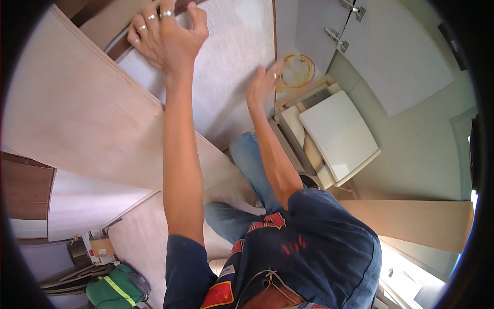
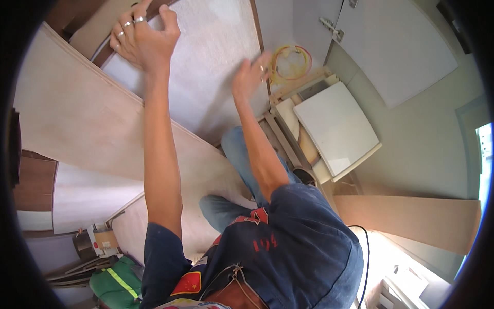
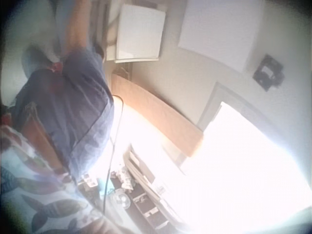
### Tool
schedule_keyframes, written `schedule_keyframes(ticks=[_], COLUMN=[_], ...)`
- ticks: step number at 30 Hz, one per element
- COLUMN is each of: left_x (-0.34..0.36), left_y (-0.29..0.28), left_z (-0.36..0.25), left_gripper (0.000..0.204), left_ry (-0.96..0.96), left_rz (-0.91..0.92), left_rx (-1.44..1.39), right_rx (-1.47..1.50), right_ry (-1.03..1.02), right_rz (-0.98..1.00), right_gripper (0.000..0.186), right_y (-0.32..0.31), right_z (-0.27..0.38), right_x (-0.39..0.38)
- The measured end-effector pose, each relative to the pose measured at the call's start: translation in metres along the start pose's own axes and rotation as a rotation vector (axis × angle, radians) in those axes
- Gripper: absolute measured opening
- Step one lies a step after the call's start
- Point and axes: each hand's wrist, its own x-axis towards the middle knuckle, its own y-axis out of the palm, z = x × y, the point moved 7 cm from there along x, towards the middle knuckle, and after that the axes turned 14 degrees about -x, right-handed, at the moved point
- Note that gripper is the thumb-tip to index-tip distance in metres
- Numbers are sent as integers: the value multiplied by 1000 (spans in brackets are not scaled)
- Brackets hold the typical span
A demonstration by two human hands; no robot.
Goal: The person uses a utility knife to trim the edges of a white cabinet door. They repeatedly score and scrape the edge to remove excess material, occasionally pausing to wipe the surface with their hand. The person works on the top and side edges of the door while kneeling in a workshop.
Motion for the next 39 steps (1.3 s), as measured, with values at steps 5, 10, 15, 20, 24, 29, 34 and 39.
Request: schedule_keyframes(ticks=[5, 10, 15, 20, 24, 29, 34, 39], left_x=[-1, 0, -4, -4, -12, -10, -5, -6], left_y=[-4, 2, -3, 6, 6, 7, -1, 10], left_z=[1, -3, -1, 5, 13, 8, 2, 10], left_gripper=[33, 33, 33, 23, 28, 27, 30, 29], left_ry=[44, 7, 45, 24, 120, 81, 52, 72], left_rz=[-36, -22, -30, -120, -136, -120, -52, -165], left_rx=[14, -17, 33, 60, 133, 109, 33, 67], right_rx=[52, -34, 89, -42, 47, -85, 28, -119], right_ry=[-20, -99, -143, -154, -248, -323, -377, -422], right_rz=[-6, -26, -64, -8, -39, -25, -41, -22], right_gripper=[72, 72, 73, 75, 74, 75, 74, 74], right_y=[-6, -6, -14, -12, -16, -16, -34, -23], right_z=[24, 2, 57, 17, 62, 22, 91, 29], right_x=[11, 7, 30, 10, 33, 19, 46, 24])
